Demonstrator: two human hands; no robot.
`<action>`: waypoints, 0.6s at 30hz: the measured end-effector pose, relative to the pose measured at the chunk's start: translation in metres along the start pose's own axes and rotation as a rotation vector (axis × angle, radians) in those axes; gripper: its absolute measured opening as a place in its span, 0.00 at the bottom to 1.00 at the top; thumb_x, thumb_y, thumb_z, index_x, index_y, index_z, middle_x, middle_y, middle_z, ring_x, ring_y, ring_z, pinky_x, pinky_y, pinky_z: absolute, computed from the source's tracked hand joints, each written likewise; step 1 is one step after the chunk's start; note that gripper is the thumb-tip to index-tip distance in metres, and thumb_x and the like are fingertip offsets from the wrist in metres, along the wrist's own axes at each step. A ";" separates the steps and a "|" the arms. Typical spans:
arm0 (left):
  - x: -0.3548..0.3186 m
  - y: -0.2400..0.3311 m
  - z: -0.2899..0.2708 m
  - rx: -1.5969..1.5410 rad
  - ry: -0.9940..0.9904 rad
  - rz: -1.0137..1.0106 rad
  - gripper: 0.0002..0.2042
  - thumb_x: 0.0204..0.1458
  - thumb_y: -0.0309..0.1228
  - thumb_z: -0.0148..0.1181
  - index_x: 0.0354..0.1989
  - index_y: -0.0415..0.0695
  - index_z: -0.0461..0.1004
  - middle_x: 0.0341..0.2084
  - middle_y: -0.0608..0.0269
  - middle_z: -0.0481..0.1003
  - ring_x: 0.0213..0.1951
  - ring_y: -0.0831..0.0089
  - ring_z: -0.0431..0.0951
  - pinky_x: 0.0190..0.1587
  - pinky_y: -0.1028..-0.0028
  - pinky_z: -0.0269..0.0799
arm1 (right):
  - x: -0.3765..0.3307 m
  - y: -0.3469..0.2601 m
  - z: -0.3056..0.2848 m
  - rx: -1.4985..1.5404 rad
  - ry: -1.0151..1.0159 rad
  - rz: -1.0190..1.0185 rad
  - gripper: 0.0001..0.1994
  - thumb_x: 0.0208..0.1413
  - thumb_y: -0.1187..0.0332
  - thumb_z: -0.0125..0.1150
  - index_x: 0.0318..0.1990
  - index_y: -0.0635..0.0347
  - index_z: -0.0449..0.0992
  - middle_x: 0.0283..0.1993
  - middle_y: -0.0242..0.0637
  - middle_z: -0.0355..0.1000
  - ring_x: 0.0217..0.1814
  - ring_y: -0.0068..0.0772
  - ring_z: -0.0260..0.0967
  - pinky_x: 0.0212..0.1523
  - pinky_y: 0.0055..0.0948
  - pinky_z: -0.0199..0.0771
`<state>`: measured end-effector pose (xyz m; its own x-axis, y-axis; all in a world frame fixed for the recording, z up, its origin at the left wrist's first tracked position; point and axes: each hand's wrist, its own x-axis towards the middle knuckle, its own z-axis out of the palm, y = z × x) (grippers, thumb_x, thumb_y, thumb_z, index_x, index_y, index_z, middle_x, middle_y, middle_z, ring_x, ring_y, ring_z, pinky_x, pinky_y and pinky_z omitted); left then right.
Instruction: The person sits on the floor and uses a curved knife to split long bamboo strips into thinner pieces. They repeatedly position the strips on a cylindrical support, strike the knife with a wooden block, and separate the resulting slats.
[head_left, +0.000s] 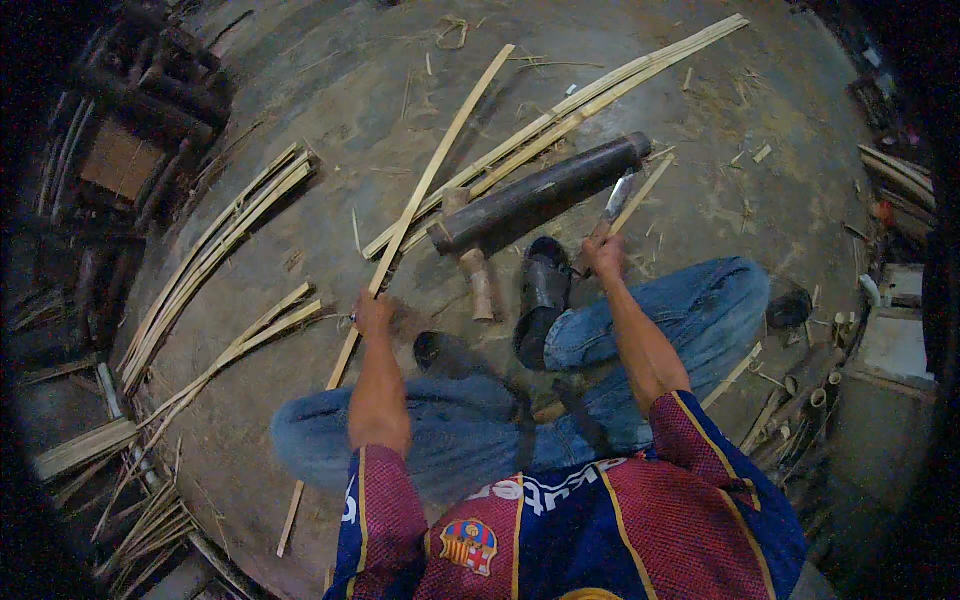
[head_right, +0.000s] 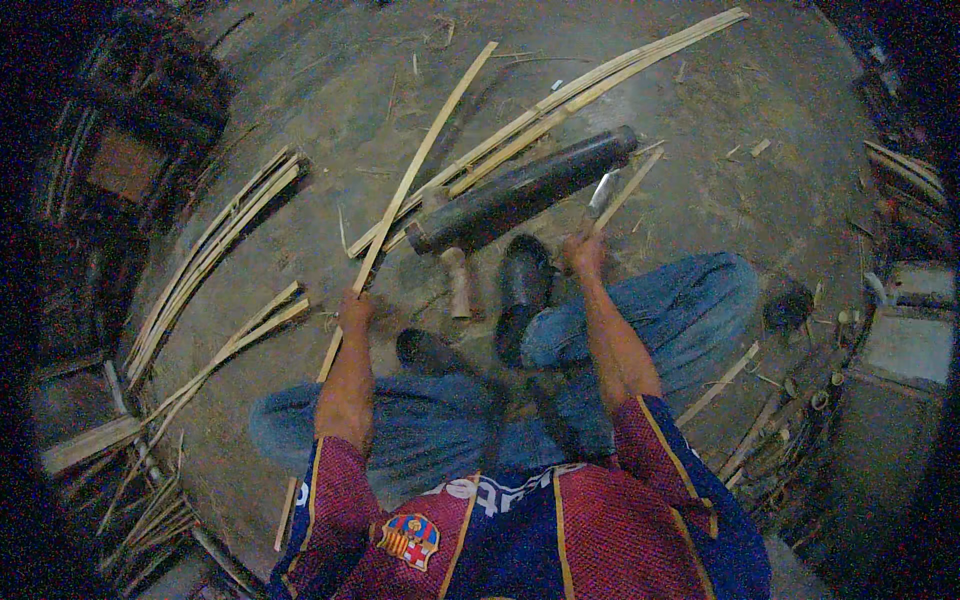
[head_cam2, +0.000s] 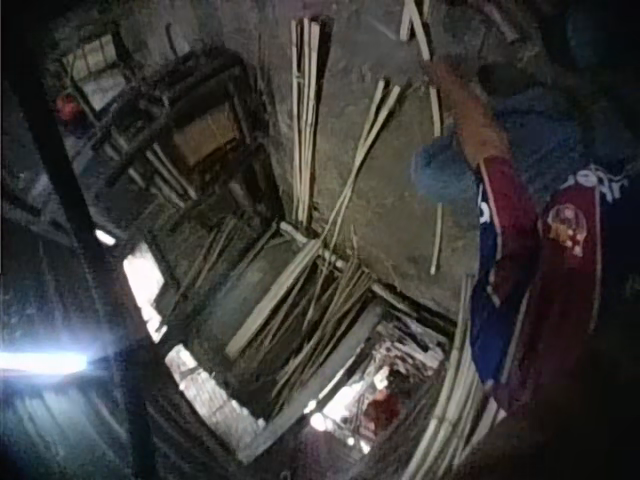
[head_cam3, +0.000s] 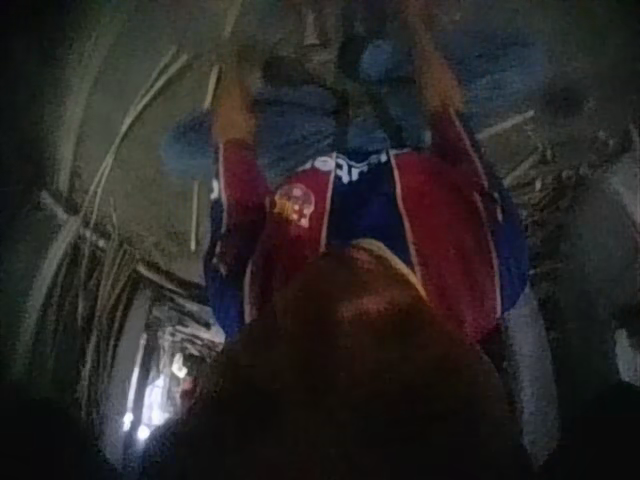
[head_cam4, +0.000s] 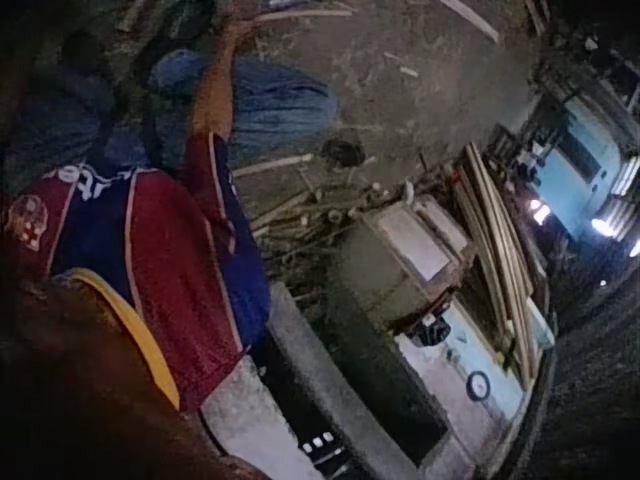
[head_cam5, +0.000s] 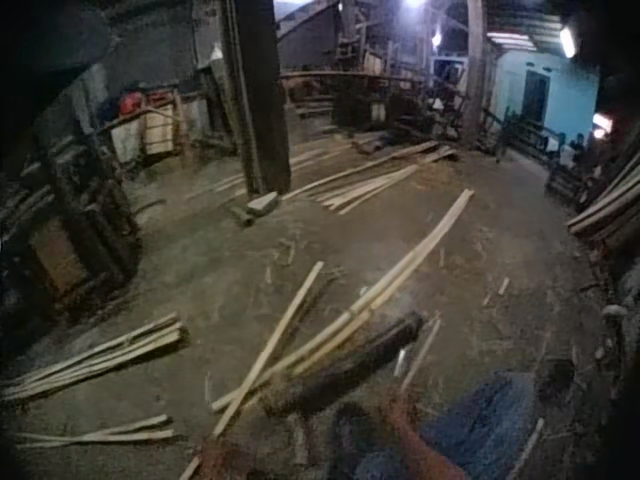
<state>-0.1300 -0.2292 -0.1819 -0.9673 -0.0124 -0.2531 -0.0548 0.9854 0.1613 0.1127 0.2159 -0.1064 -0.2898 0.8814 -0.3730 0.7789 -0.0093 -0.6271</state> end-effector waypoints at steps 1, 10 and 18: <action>-0.001 -0.009 0.003 0.037 0.047 0.048 0.22 0.51 0.43 0.59 0.51 0.44 0.70 0.51 0.51 0.71 0.55 0.52 0.69 0.57 0.53 0.62 | 0.013 0.004 0.012 -0.039 0.022 0.000 0.26 0.49 0.54 0.62 0.49 0.64 0.67 0.43 0.52 0.72 0.46 0.54 0.71 0.46 0.46 0.70; -0.006 0.080 -0.094 -0.633 -0.160 0.295 0.21 0.54 0.51 0.56 0.30 0.42 0.75 0.18 0.63 0.72 0.22 0.72 0.72 0.26 0.71 0.65 | 0.027 -0.001 -0.001 1.196 -0.175 0.414 0.20 0.56 0.49 0.57 0.45 0.53 0.65 0.26 0.33 0.64 0.20 0.27 0.61 0.20 0.32 0.66; -0.021 0.224 -0.280 -0.555 -0.436 0.418 0.24 0.58 0.56 0.49 0.25 0.46 0.69 0.11 0.73 0.61 0.12 0.81 0.61 0.16 0.78 0.55 | 0.027 -0.013 -0.007 1.060 0.359 0.120 0.22 0.59 0.45 0.52 0.43 0.55 0.64 0.21 0.30 0.59 0.15 0.25 0.57 0.15 0.28 0.61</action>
<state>-0.1912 -0.0563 0.1270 -0.7582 0.5173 -0.3970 0.0638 0.6647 0.7444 0.0987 0.2437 -0.1034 0.0653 0.9310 -0.3591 -0.1248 -0.3495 -0.9286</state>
